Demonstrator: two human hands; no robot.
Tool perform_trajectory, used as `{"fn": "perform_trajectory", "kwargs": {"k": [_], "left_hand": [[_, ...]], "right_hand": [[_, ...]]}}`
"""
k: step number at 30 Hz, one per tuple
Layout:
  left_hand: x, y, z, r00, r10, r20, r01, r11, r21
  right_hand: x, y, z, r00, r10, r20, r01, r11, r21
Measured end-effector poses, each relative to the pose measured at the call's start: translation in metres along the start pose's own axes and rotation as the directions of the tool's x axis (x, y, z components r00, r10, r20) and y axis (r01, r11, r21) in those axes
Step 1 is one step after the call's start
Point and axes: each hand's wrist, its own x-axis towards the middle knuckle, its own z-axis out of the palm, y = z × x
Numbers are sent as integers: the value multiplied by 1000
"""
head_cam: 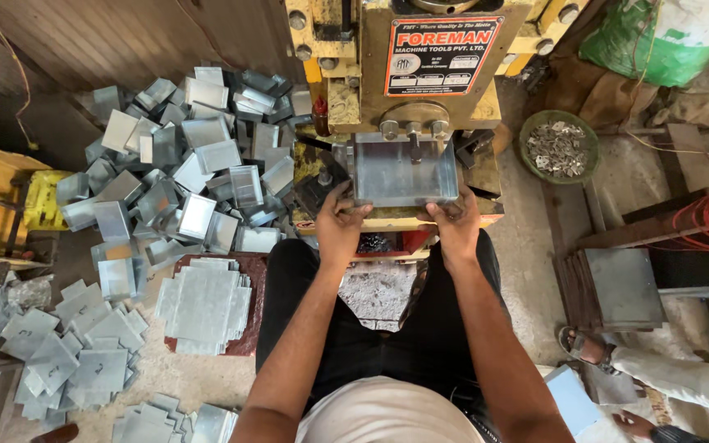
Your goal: The person sits on the floor and repeatedly places flat metal sheets into a hydraulic press machine. They operate the press to bend the sheets, then remove the finished pieces and place them into a pile on the floor.
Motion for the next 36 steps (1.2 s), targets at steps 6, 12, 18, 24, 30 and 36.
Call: {"fn": "perform_trajectory", "kwargs": {"k": [6,12,18,24,30,36], "left_hand": [[2,-37,-1,994,100,-53,-97,994,59],[18,-3,-4,987,103,123,-97,994,-53],[-1,22,-26,970,135,201,-113,986,-119],[-48,-31,-26,939,-111,326,194,952,-236],[-61,-40,-69,851,-428,304,425,902,80],[-39,-33,-139,934,-356,-22,310,840,-446]], "right_hand": [[-6,-5,0,1000,4,2,-4,999,33],[12,-7,-2,998,-36,50,32,996,84],[6,-29,-51,928,-24,371,-24,992,123],[-2,-4,-35,994,76,-78,-66,991,116],[-62,-1,-20,966,-178,187,204,970,-131],[-99,-35,32,683,-209,700,83,974,210]]}}
